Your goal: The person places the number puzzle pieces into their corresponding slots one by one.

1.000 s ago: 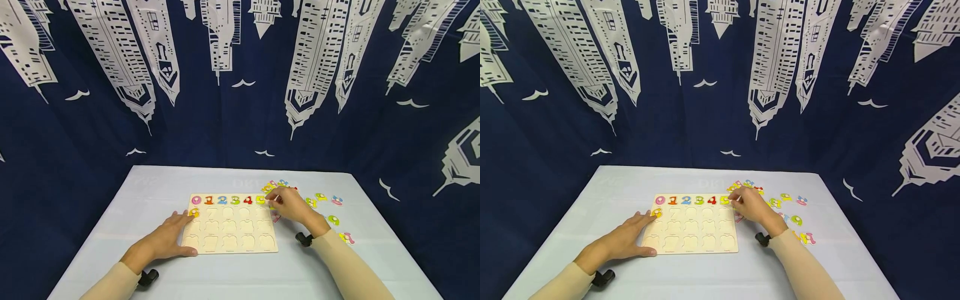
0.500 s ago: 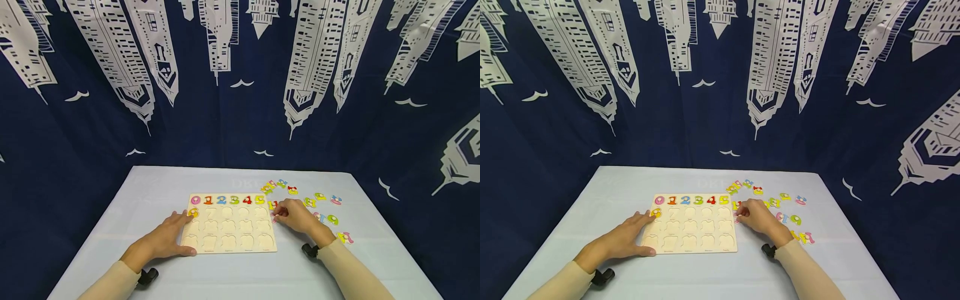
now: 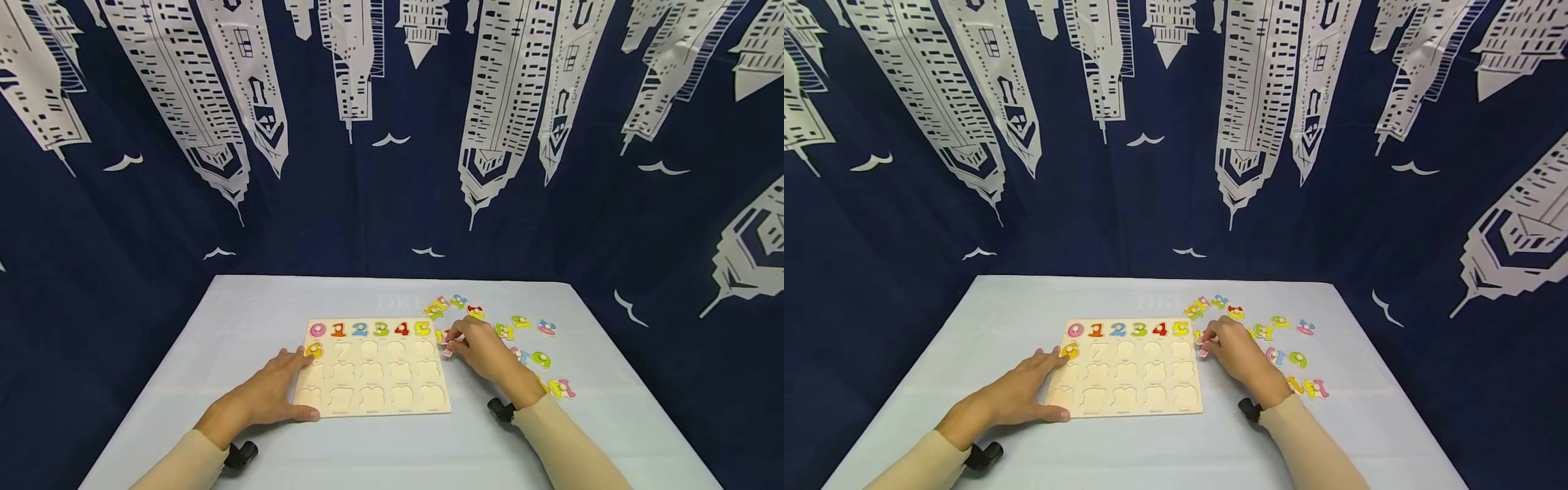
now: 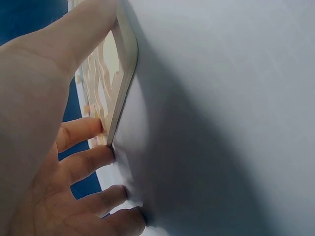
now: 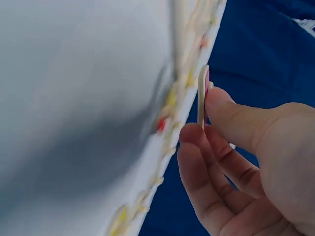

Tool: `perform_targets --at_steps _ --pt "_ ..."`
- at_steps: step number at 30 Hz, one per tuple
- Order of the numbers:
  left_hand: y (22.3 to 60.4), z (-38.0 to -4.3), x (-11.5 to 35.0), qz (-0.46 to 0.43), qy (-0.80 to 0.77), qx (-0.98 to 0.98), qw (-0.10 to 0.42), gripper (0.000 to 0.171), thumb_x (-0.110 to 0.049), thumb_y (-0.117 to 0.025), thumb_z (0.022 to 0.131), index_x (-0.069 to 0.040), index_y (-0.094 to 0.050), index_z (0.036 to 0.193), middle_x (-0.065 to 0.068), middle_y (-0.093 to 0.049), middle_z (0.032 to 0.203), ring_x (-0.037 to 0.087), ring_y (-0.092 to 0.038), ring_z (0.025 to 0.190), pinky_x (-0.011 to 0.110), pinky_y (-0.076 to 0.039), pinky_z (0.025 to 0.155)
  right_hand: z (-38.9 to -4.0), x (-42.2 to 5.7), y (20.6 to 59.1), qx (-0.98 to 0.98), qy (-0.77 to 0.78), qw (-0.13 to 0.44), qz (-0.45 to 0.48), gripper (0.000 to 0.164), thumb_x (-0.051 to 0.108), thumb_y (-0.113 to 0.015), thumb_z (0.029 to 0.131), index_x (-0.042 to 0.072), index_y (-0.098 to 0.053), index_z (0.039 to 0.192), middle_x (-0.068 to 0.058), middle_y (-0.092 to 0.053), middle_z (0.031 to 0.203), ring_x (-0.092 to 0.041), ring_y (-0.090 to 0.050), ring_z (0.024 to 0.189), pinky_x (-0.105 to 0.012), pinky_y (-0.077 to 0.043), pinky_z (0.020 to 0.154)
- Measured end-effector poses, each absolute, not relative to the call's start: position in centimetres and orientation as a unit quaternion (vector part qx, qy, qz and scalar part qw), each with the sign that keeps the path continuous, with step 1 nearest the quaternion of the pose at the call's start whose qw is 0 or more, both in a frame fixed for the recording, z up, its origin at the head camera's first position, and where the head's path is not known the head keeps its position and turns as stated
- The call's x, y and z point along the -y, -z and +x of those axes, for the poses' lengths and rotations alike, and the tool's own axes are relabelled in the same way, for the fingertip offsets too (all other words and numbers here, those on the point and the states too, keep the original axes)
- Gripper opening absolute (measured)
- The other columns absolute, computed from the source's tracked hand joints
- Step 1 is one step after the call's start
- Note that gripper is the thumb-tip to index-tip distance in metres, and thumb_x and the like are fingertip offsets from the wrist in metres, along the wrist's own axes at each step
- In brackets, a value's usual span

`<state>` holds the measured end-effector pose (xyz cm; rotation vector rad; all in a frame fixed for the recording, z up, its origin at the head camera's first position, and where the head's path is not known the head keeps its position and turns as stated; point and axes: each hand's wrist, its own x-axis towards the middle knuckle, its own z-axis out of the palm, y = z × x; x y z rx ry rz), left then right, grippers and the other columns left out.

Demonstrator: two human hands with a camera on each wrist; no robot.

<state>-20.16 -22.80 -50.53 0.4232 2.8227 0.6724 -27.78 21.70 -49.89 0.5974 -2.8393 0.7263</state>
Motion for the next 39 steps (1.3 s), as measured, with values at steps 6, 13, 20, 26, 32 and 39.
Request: perform_targets --at_steps 6,13,20,26,32,39 --pt "50.4 -20.3 23.1 0.143 -0.219 -0.960 0.098 0.117 -0.059 -0.105 0.081 -0.007 -0.053 0.172 0.032 -0.034 0.188 0.064 -0.029 0.174 0.082 -0.034 0.137 -28.3 -17.2 49.3 0.925 -0.295 0.079 0.225 0.009 0.004 -0.089 0.102 0.009 -0.084 0.108 -0.004 -0.080 0.110 -0.011 -0.070 0.090 -0.023 -0.062 0.079" --pt "50.5 -20.4 22.9 0.147 -0.226 -0.957 0.104 0.116 -0.058 -0.106 0.080 -0.008 -0.055 0.170 0.033 -0.035 0.187 0.064 -0.031 0.174 0.082 -0.034 0.137 -29.2 -11.5 50.0 0.901 -0.332 0.054 0.275 0.007 0.006 -0.088 0.103 0.008 -0.086 0.110 -0.004 -0.082 0.109 -0.010 -0.076 0.091 -0.022 -0.064 0.081" --pt "50.6 -20.5 22.7 0.147 -0.220 -0.959 0.105 0.115 -0.059 -0.105 0.081 -0.009 -0.054 0.171 0.033 -0.036 0.187 0.063 -0.031 0.174 0.081 -0.035 0.137 -29.9 -6.9 50.9 0.891 -0.326 0.017 0.316 0.001 0.008 -0.087 0.106 0.007 -0.086 0.105 -0.004 -0.085 0.105 -0.009 -0.070 0.088 -0.021 -0.059 0.079" --pt "50.5 -20.6 22.6 0.148 -0.225 -0.957 0.111 0.115 -0.060 -0.105 0.082 -0.009 -0.054 0.172 0.032 -0.034 0.188 0.063 -0.030 0.174 0.081 -0.035 0.137 -30.4 -4.2 51.2 0.894 -0.327 0.003 0.307 0.005 0.006 -0.087 0.105 0.008 -0.087 0.100 -0.003 -0.082 0.098 -0.007 -0.061 0.085 -0.020 -0.053 0.077" --pt "50.5 -20.4 22.7 0.152 -0.225 -0.957 0.107 0.115 -0.059 -0.105 0.082 -0.007 -0.054 0.171 0.033 -0.035 0.187 0.063 -0.031 0.174 0.081 -0.035 0.137 -30.9 -2.5 51.2 0.898 -0.316 0.011 0.305 0.008 0.006 -0.091 0.101 0.007 -0.087 0.095 -0.004 -0.083 0.092 -0.006 -0.060 0.082 -0.020 -0.053 0.075" --pt "50.4 -20.1 22.9 0.149 -0.227 -0.957 0.108 0.116 -0.059 -0.105 0.082 -0.008 -0.053 0.172 0.032 -0.035 0.187 0.063 -0.030 0.174 0.081 -0.035 0.137 -30.9 -2.0 50.9 0.901 -0.310 -0.003 0.302 0.008 0.005 -0.092 0.100 0.007 -0.088 0.094 -0.003 -0.085 0.091 -0.008 -0.064 0.084 -0.024 -0.057 0.080"
